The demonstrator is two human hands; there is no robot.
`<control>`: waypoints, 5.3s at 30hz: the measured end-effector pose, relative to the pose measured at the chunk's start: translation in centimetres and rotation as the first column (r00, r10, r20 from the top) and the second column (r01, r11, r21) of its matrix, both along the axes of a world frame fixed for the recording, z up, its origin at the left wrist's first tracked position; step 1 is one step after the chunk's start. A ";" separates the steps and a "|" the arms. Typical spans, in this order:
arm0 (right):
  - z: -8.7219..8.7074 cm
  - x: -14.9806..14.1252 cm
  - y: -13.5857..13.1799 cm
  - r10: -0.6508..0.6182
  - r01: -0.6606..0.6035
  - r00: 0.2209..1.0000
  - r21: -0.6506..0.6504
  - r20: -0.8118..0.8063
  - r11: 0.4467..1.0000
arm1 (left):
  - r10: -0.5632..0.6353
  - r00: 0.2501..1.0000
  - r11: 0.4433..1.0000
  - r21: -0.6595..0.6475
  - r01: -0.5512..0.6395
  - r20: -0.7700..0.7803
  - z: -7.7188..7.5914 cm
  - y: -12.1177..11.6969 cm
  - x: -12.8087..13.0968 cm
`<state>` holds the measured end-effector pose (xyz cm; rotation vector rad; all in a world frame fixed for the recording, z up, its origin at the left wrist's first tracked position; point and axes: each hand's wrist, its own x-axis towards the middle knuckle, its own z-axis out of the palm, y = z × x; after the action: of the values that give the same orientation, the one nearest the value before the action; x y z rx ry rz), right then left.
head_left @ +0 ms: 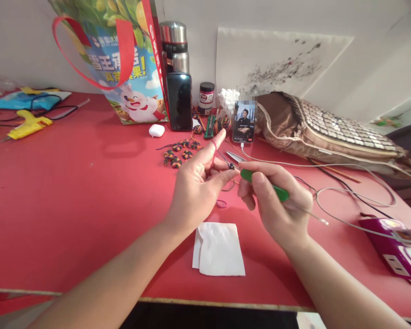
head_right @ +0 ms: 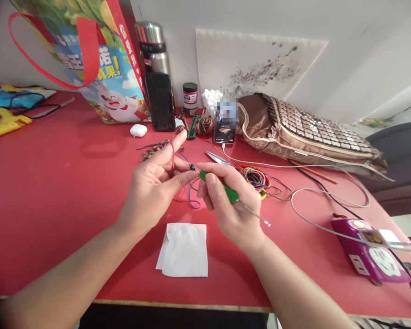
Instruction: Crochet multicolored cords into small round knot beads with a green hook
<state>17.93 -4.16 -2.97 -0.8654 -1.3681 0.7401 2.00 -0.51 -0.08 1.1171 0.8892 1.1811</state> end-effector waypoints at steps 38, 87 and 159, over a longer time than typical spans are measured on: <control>-0.4 -1.0 0.5 0.138 -0.190 0.930 -0.125 -0.341 0.974 | -0.127 0.976 0.987 -0.072 0.141 0.178 -0.2 1.2 -0.8; -0.1 -1.2 0.3 0.047 -0.131 0.932 -0.213 -0.359 0.968 | -0.095 0.965 0.986 -0.109 0.124 0.243 -0.4 1.3 -0.5; 1.7 0.0 0.4 0.040 -0.165 0.910 -0.274 -0.412 0.947 | -0.123 0.992 0.992 0.006 0.123 0.040 0.0 0.7 -0.7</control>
<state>17.98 -3.72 -1.25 -0.8234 -0.9478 1.1657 1.25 0.23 -0.04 1.1313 0.7764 1.1002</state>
